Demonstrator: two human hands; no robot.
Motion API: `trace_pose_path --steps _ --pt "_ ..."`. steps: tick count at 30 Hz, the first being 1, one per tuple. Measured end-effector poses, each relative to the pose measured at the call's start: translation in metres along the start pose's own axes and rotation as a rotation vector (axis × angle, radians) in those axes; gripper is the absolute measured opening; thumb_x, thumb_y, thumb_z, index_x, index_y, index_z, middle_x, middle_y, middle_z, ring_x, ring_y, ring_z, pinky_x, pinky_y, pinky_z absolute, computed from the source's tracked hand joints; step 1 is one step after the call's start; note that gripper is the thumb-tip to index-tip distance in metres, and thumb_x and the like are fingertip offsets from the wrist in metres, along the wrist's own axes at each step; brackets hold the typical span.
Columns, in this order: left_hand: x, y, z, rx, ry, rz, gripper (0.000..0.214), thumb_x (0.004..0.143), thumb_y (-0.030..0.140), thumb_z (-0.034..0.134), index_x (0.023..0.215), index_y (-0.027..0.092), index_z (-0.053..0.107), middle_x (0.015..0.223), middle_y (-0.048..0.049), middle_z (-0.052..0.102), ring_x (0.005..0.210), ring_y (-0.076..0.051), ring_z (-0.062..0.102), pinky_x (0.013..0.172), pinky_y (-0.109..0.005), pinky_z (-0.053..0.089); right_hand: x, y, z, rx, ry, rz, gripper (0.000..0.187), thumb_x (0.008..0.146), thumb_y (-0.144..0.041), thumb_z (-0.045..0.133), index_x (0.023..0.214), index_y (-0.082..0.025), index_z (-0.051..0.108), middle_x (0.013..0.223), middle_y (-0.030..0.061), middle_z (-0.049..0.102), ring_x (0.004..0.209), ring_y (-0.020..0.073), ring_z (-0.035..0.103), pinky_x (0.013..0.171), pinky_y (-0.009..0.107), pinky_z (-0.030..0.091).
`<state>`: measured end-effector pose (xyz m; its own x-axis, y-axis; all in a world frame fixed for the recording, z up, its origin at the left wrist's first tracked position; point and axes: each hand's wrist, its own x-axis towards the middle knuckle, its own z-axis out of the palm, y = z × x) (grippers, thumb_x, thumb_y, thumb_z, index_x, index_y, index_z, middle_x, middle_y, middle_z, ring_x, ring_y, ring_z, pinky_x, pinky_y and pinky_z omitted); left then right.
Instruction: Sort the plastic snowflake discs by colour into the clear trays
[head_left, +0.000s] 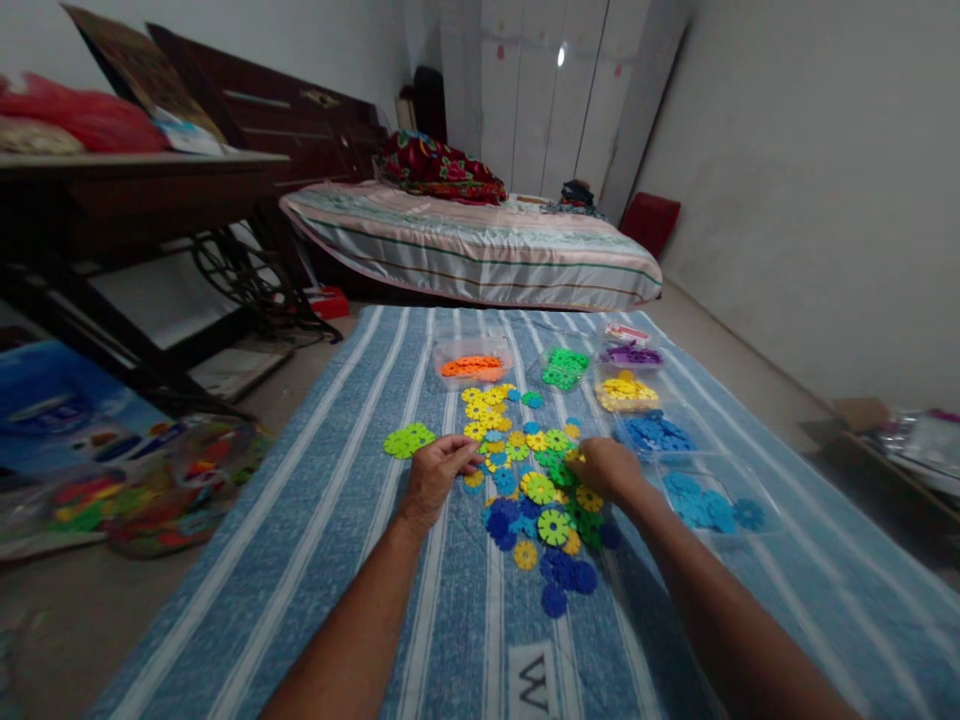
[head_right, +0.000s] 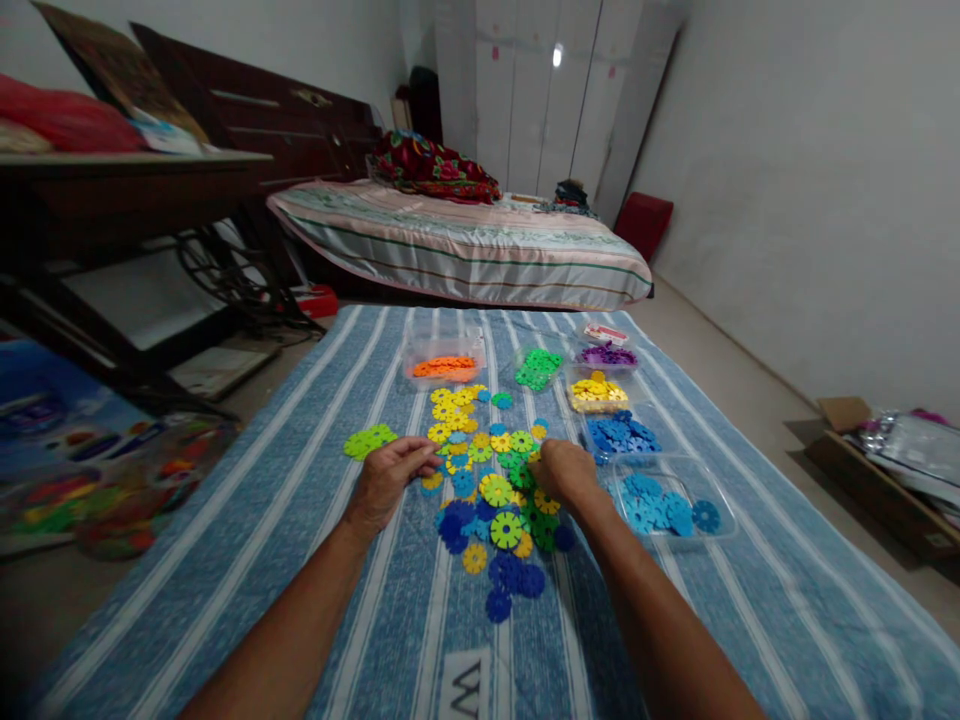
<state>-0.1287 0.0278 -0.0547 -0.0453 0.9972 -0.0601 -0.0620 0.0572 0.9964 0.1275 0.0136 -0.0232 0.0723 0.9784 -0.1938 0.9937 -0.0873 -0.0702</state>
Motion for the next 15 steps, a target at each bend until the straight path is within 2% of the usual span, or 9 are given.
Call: trace_pose_path --steps 11,15 --pt "-0.0001 0.0001 0.0006 0.013 -0.008 0.000 0.033 0.063 0.042 0.077 0.078 0.014 0.070 0.066 -0.0059 0.073 0.056 -0.015 0.064 0.060 -0.027 0.050 -0.0018 -0.0003 0.0006 0.035 0.070 0.043 0.031 0.083 -0.037 0.061 0.105 -0.017 0.070 0.102 0.0184 0.073 0.092 0.0296 0.070 0.069 0.033 0.048" --pt "0.0013 -0.0006 0.0002 0.029 -0.013 -0.003 0.032 0.063 0.042 0.077 0.078 0.014 0.071 0.066 -0.0061 0.073 0.057 -0.016 0.064 0.060 -0.026 0.050 -0.0039 -0.0018 -0.0031 0.056 0.098 0.000 0.021 0.083 -0.029 0.058 0.095 -0.020 0.072 0.095 0.0137 0.075 0.088 0.0258 0.070 0.065 0.029 0.044"
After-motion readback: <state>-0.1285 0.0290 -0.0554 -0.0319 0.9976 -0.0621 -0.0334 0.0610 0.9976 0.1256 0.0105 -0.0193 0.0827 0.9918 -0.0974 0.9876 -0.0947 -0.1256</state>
